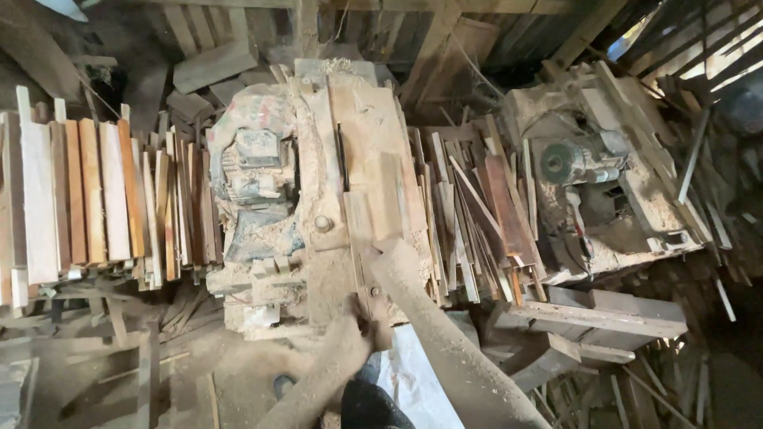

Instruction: Feeding thin wooden strips into a woodworking machine for processing.

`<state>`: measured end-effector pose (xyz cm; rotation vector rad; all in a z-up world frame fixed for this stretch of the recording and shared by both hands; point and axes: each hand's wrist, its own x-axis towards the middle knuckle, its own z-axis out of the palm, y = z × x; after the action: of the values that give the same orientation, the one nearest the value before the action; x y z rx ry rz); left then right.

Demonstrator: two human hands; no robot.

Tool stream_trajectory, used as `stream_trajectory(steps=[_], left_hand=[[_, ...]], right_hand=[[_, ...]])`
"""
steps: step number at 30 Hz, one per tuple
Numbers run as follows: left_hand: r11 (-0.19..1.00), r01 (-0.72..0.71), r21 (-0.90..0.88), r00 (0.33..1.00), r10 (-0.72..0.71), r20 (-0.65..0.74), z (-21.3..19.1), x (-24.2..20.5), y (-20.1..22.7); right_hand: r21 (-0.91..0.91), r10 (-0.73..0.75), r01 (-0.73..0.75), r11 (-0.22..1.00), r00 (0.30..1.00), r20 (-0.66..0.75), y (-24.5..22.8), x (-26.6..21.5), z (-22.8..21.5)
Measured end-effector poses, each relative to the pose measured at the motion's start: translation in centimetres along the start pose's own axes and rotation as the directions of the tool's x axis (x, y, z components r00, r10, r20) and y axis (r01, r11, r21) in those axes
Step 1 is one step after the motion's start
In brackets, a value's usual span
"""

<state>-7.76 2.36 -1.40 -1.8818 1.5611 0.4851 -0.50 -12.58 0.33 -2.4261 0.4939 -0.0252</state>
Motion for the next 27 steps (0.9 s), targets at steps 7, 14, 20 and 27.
stream_trajectory(steps=[7, 14, 20, 27], left_hand=[[-0.157, 0.050, -0.986, 0.827, -0.547, 0.129, -3.7, -3.8, -0.6], [0.119, 0.086, -0.989, 0.780, -0.625, -0.008, 0.4, 2.5, -1.3], [0.586, 0.382, -0.715, 0.672, -0.707, -0.221, 0.9, 4.0, -4.0], [0.222, 0.311, -0.924, 0.685, -0.726, 0.056, -0.3, 5.0, -7.5]], right_hand=[[0.148, -0.033, 0.041, 0.988, 0.998, -0.053, 1.8, 2.4, 2.6], [0.125, 0.071, -0.075, 0.989, 0.997, 0.030, -0.7, 5.4, 1.6], [0.084, 0.155, -0.156, 0.984, 0.988, 0.016, -2.3, 7.4, 1.4], [0.045, 0.239, -0.239, 0.970, 0.971, 0.006, -1.2, 5.0, 3.0]])
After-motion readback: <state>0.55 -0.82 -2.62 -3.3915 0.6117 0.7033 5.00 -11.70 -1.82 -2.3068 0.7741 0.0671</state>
